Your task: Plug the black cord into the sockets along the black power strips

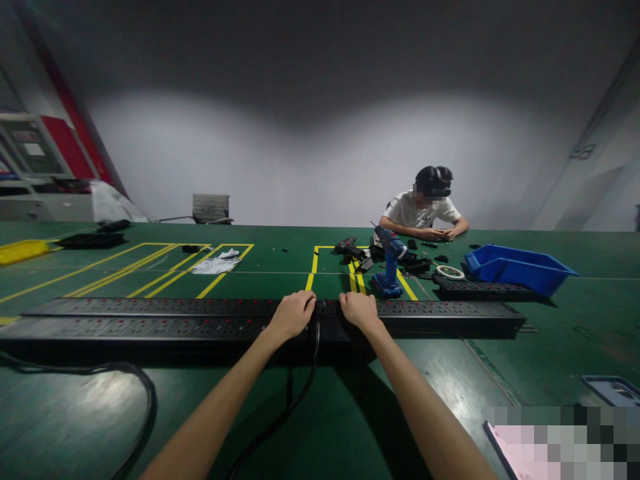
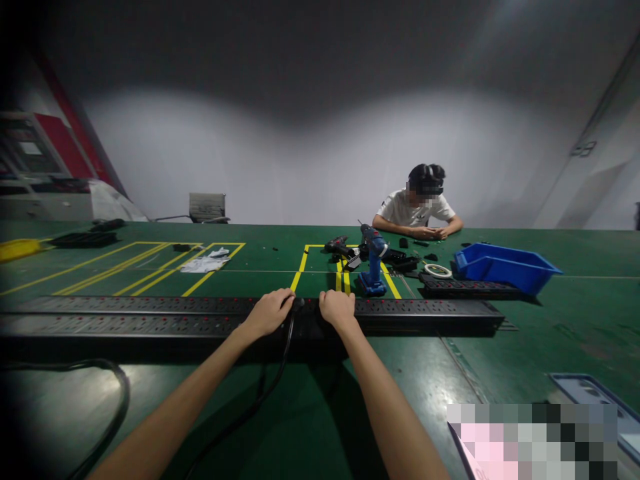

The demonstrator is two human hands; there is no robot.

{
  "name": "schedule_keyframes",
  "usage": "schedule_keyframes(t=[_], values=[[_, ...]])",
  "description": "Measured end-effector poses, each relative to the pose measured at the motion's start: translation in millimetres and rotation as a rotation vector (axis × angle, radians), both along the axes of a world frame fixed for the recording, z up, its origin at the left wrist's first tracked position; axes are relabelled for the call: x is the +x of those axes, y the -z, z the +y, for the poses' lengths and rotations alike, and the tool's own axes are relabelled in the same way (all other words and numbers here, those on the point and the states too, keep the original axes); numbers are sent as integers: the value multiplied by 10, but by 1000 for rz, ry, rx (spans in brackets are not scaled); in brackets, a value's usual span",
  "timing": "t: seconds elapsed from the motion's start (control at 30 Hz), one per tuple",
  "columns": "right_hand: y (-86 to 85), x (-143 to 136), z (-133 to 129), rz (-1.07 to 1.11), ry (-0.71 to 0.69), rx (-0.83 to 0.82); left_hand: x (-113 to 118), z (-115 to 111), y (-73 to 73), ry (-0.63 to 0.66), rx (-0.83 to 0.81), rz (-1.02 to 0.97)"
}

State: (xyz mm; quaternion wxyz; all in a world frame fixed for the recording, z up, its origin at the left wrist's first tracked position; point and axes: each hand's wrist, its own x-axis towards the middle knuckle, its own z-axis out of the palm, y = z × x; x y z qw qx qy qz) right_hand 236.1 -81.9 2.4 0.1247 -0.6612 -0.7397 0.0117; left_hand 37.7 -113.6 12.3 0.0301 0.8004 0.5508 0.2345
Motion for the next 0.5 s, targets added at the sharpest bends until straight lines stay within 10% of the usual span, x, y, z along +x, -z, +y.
schedule_keyframes(t=[0.5], values=[[-74,-28,-41,23,-54,45,-5,19,23,-2,9,13]])
